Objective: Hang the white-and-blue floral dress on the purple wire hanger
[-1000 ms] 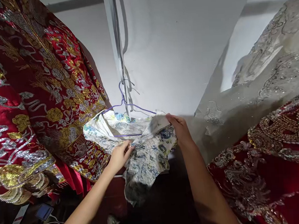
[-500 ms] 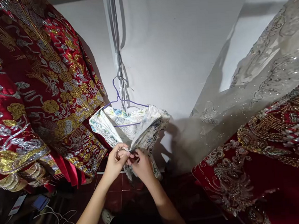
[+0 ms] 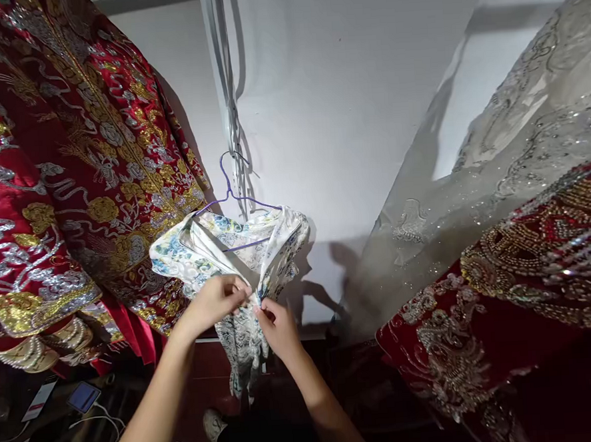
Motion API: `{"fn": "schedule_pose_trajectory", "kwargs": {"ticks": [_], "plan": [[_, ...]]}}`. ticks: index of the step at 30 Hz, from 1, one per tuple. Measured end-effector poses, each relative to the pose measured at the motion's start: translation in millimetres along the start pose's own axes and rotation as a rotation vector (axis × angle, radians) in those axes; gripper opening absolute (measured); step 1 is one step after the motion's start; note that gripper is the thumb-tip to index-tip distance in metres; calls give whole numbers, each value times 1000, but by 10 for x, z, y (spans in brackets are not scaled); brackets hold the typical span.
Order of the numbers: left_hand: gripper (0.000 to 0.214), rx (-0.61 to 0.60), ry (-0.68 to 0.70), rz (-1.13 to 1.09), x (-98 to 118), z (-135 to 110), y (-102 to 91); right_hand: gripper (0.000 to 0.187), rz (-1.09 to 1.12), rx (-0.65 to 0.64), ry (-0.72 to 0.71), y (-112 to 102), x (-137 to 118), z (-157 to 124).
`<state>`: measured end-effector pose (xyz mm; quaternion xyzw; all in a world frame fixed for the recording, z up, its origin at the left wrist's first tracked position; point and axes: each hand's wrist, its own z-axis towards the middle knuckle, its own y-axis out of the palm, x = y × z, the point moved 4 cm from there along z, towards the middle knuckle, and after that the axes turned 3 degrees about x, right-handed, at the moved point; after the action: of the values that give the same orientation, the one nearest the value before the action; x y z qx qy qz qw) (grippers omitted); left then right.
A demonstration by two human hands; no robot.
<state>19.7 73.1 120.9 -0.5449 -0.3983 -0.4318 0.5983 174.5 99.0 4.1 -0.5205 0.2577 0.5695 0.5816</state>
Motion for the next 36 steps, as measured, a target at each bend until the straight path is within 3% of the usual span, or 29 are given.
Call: {"fn": "schedule_pose_trajectory", "kwargs": {"ticks": [3, 6, 15, 26, 36], "plan": [[12, 111, 61, 70, -247, -37, 177, 35, 11, -18, 21, 20, -41, -14], [12, 174, 127, 30, -314, -81, 275, 33, 36, -30, 48, 82, -44, -10], [26, 289, 16, 184, -518, -125, 238, 20, 57, -32, 78, 241, -35, -10], [34, 209, 20, 83, -661, -19, 269, 27, 14, 35, 85, 257, -9, -20], [39, 59, -53, -187, -845, 204, 239, 26, 3, 87, 176, 312, -31, -10]]}}
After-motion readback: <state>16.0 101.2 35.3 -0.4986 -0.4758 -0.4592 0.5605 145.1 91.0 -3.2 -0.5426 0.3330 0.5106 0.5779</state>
